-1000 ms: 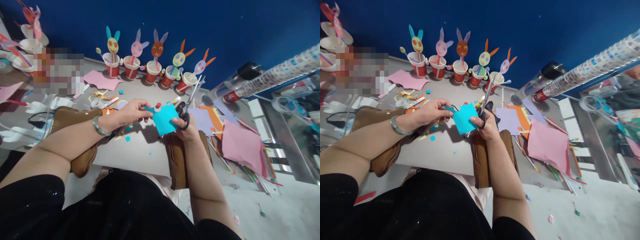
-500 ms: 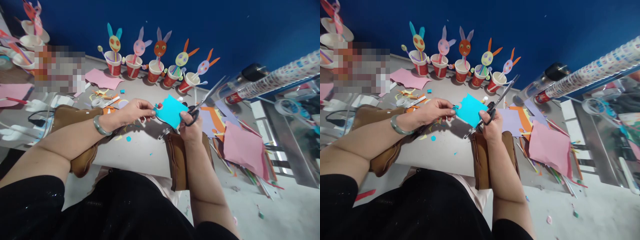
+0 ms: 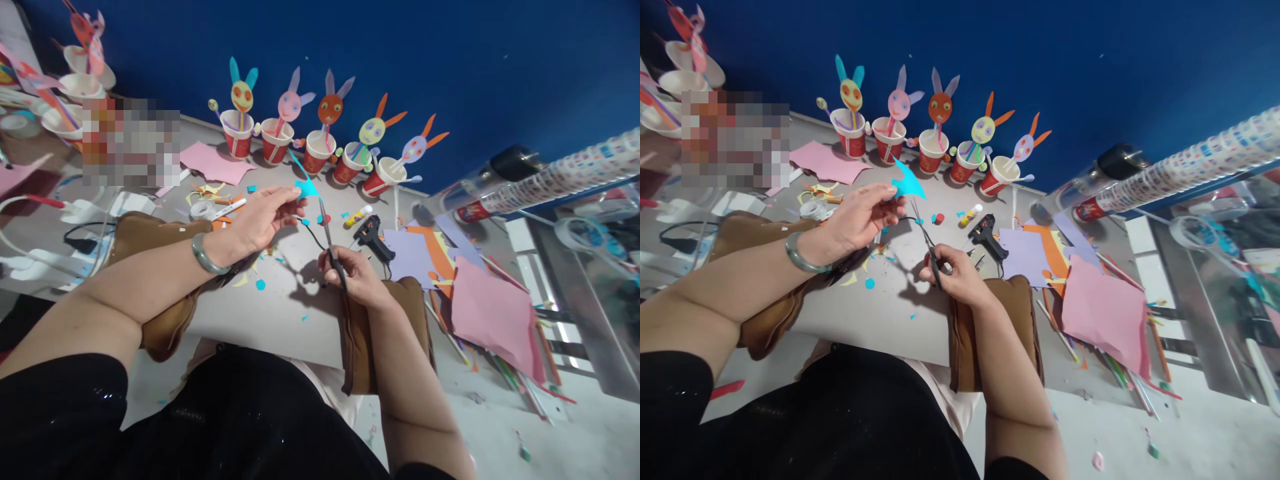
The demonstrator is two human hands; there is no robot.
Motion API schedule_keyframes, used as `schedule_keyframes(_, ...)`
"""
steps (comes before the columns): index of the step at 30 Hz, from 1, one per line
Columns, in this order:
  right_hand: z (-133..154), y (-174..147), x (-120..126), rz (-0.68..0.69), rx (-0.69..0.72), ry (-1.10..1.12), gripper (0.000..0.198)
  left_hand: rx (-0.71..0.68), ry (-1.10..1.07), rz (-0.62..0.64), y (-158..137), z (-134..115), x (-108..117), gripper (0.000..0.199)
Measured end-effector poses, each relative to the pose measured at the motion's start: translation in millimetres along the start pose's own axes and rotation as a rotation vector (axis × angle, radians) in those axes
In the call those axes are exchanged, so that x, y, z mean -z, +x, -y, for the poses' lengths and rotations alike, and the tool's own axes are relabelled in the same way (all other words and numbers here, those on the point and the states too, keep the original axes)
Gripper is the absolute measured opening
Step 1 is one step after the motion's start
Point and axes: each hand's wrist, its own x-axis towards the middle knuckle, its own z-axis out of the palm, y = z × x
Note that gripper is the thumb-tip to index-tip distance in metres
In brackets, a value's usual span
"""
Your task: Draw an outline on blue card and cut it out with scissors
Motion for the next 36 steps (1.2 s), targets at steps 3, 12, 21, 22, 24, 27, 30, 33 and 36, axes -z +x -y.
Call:
schedule_keyframes(3,3,1,-3,0.049,-0.041,-0.064,0.057,-0.023,-0.019,-0.008,-3,0,-3,0.019)
schedule_keyframes(12,2,1,-11,0.012,-0.029,-0.051,0.061,0.008,-0.039,0.097,-12,10,-11,0.027)
schedule_keyframes(21,-2,0,-11,0.01,0.009,-0.036,0.064,0.069,-0.025,0.194,-19,20,-12,0.024)
schedule_keyframes(22,-1,0,-11,0.013,0.009,-0.033,0.064,0.062,-0.018,0.198,-19,21,-12,0.023)
schedule_keyframes(24,-1,-1,-11,0.018,0.009,-0.02,0.064,0.053,-0.006,0.203,-19,23,-11,0.024)
schedule_keyframes(27,0,-1,-11,0.022,0.014,-0.007,0.063,0.05,-0.001,0.196,-20,23,-12,0.024)
schedule_keyframes(30,0,-1,-11,0.029,0.02,-0.005,0.063,0.049,-0.009,0.187,-21,22,-14,0.025)
schedule_keyframes(33,0,-1,-11,0.042,0.018,0.003,0.063,0.043,-0.005,0.176,-21,20,-15,0.026)
schedule_keyframes(36,-1,-2,-11,0.051,0.01,0.006,0.063,0.016,0.002,0.146,-19,17,-15,0.03)
